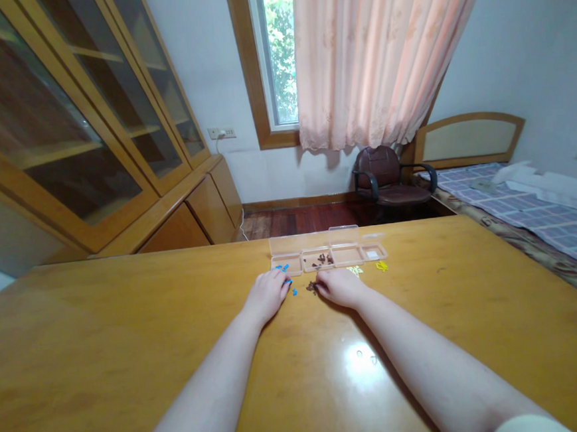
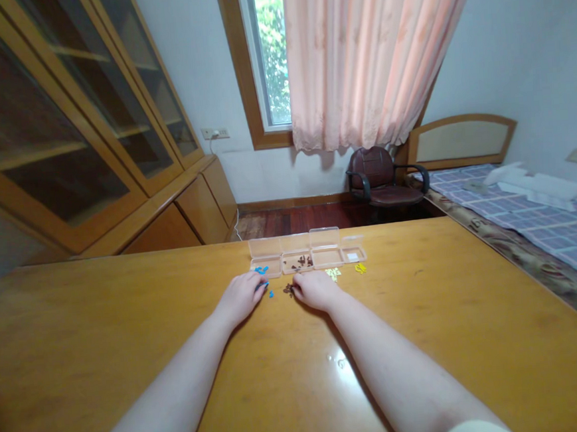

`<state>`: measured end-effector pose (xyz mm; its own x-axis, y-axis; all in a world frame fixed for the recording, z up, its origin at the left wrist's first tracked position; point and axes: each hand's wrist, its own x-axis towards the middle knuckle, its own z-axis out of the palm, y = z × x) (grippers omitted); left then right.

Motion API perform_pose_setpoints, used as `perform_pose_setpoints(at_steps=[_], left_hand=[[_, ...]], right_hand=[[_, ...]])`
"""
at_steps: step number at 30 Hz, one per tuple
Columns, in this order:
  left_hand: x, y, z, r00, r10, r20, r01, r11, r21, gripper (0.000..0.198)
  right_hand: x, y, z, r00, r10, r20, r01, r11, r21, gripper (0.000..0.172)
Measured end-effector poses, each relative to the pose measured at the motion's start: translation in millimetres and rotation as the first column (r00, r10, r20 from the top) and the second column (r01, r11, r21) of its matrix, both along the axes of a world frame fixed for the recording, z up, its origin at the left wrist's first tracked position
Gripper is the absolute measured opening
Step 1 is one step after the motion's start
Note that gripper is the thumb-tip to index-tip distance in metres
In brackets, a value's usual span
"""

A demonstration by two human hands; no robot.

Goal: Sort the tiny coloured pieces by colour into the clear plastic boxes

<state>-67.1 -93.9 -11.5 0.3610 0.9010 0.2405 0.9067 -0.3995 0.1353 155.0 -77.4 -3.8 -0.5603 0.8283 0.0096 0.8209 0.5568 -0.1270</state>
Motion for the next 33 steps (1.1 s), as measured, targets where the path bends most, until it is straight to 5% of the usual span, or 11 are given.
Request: perform_pose_setpoints(at_steps=[8,16,26,29,33], left_hand=[[-3.5,9.9,-3.5,0.983,0.176,0.060,-0.182,0.976,0.121,0.023],[-17.8,17.0,-9.4,0.936,0.331,0.117,-0.338,0.940,0.043,0.027],[-12.8,18.9,-11.1,0.933,0.340,0.115,-0.341,0.940,-0.008,0.025],[-12.8,18.7,-11.2,0.935,0.331,0.125,-0.334,0.943,0.003,0.025],[-12.9,18.2,-10.2,0.938,0.314,0.150,-0.323,0.946,0.038,0.025]], right_hand=[[-3.0,0.2,-0.4,1.000,0.000,-0.021,0.000,1.000,0.005,0.025],[11.4,8.3,-11.1,0.969,-0.032,-0.244,0.024,0.999,-0.036,0.018],[21.1,33.3,-15.5,0.808,-0.330,-0.488,0.372,0.928,-0.012,0.020],[22.4,29.5,-12.1,0.836,-0.259,-0.483,0.314,0.949,0.034,0.023],[24.2,20.9,-7.3,0.916,-0.073,-0.394,0.070,0.997,-0.022,0.019]])
